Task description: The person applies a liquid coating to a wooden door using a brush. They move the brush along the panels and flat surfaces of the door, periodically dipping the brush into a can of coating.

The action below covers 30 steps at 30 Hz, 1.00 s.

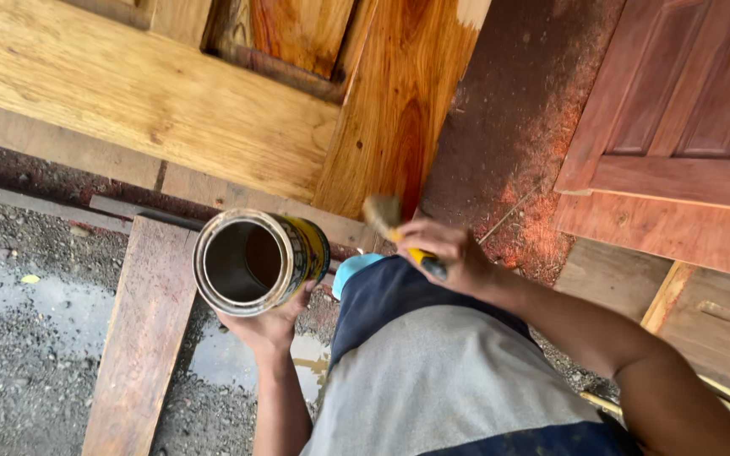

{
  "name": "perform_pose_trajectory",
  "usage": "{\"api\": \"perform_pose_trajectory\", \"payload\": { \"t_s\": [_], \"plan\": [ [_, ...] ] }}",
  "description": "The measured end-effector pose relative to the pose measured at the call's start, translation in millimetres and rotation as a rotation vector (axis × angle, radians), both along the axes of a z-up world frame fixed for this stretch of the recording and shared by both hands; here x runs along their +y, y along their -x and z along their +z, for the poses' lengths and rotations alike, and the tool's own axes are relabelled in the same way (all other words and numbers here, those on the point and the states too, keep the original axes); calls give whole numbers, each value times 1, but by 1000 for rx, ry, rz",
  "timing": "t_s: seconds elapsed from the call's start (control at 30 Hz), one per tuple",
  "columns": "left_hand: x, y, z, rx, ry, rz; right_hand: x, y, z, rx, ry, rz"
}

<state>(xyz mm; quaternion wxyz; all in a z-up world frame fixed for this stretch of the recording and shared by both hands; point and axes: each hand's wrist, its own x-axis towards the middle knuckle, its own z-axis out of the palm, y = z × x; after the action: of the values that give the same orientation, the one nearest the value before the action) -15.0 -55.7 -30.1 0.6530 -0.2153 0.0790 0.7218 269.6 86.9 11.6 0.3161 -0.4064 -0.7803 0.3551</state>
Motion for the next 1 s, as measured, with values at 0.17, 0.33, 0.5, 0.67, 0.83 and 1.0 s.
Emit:
{"api": "perform_pose_trajectory", "payload": {
  "t_s": [0.17, 0.33, 0.5, 0.67, 0.83, 1.0],
  "plan": [
    [-12, -12, 3, -164, -1, 14, 112, -22, -24, -34, -82, -149],
    [-1, -41, 35, -188, -79, -16, 130, -4, 17, 12, -256, -85],
    [29, -112, 53, 452, 106, -37, 76, -49, 30, -24, 38, 78],
    [88, -177, 59, -56, 298, -348, 144, -148, 98, 240, 383, -211],
    [135, -254, 53, 1802, -200, 32, 168, -185, 146, -118, 325, 125],
    [183, -325, 32, 1874, -235, 40, 175, -178, 138, -371, -17, 401]
  ]
}}
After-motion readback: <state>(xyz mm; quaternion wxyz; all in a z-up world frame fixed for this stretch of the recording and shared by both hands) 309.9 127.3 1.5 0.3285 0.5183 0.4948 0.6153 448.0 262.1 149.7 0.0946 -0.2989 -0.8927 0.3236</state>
